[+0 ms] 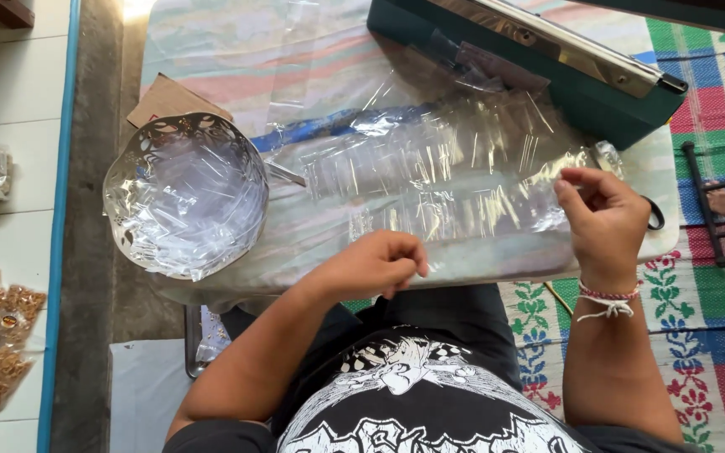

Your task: Sealing small plastic bags using a manual impulse heat sealer on a low table.

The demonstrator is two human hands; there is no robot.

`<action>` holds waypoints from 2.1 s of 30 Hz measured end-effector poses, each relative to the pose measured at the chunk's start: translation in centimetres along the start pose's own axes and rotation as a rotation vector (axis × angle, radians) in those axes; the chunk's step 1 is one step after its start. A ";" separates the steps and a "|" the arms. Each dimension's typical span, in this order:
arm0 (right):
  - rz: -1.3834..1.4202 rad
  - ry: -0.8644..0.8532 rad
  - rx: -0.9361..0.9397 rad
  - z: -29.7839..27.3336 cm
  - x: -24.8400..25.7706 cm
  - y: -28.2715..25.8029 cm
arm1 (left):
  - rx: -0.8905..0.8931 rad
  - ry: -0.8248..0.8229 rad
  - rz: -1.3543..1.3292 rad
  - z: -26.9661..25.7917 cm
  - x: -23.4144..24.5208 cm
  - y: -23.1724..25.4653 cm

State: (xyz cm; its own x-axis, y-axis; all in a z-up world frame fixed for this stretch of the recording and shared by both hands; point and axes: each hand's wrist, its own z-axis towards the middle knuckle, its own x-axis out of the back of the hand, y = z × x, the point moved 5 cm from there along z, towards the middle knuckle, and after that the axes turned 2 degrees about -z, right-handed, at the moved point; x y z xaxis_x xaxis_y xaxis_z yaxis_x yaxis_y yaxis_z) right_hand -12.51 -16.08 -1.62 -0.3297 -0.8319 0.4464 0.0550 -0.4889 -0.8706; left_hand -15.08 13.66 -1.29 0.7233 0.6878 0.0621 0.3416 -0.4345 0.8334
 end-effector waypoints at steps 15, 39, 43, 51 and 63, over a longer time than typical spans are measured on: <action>-0.668 0.127 0.460 -1.7 -0.2 2.0 | -0.018 0.247 0.351 -1.1 3.0 2.3; -0.728 -0.347 0.719 -4.7 -9.2 -3.5 | -0.418 0.919 0.767 -0.8 8.2 -0.2; -0.732 -0.305 0.745 -4.6 -9.2 -4.0 | -0.433 0.940 0.967 2.5 7.7 -0.5; -0.684 -0.170 0.815 -5.2 -9.1 -3.4 | -0.409 0.826 1.098 6.7 7.1 2.4; -0.636 -0.137 0.779 -5.6 -9.2 -2.3 | -0.462 0.499 1.207 11.7 4.5 6.9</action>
State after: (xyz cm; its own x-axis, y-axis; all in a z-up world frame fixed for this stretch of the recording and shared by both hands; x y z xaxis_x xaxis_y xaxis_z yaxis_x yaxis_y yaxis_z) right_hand -14.89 -5.81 -4.92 -0.4035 -0.3568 0.8425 0.5223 -0.8459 -0.1081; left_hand -2.42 6.96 -1.75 0.1033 0.2036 0.9736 -0.6341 -0.7406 0.2222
